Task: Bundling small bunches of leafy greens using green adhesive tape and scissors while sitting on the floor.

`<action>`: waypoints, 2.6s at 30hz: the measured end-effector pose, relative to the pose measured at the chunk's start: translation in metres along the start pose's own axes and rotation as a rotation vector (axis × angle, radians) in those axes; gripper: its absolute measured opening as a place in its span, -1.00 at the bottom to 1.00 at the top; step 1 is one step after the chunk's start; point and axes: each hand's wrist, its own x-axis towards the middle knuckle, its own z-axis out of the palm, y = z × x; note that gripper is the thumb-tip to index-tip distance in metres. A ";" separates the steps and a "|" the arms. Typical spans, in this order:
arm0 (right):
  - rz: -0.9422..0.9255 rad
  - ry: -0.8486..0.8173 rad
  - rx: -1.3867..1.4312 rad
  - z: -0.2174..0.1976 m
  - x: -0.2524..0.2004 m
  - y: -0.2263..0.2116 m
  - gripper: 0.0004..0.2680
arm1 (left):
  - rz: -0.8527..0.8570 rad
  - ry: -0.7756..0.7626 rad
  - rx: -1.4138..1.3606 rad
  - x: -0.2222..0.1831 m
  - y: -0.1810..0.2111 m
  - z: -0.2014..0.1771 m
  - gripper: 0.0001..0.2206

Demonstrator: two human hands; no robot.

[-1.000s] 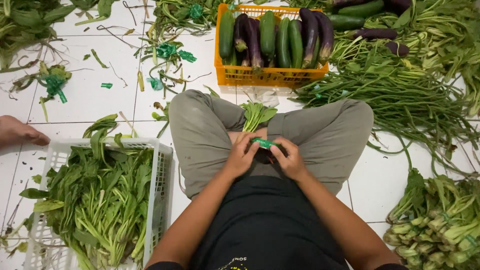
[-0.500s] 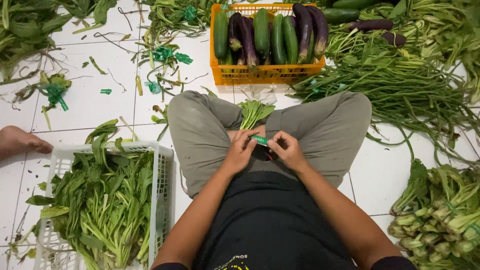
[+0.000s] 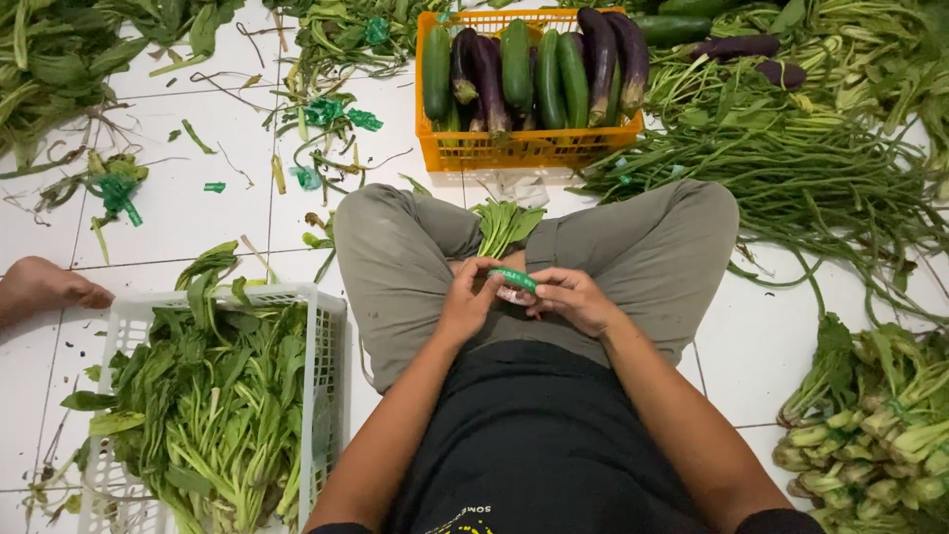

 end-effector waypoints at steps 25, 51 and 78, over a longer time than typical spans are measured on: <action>-0.038 -0.105 -0.255 0.015 0.001 -0.011 -0.95 | 0.201 -0.144 0.213 -0.003 0.014 0.002 -0.75; -0.061 0.136 -0.055 -0.023 0.027 0.028 -0.79 | 0.140 -0.024 0.139 0.003 0.014 -0.001 -0.75; -0.627 0.401 -1.038 0.001 -0.049 -0.098 -0.93 | -0.078 0.366 -0.691 0.021 -0.024 -0.010 -0.69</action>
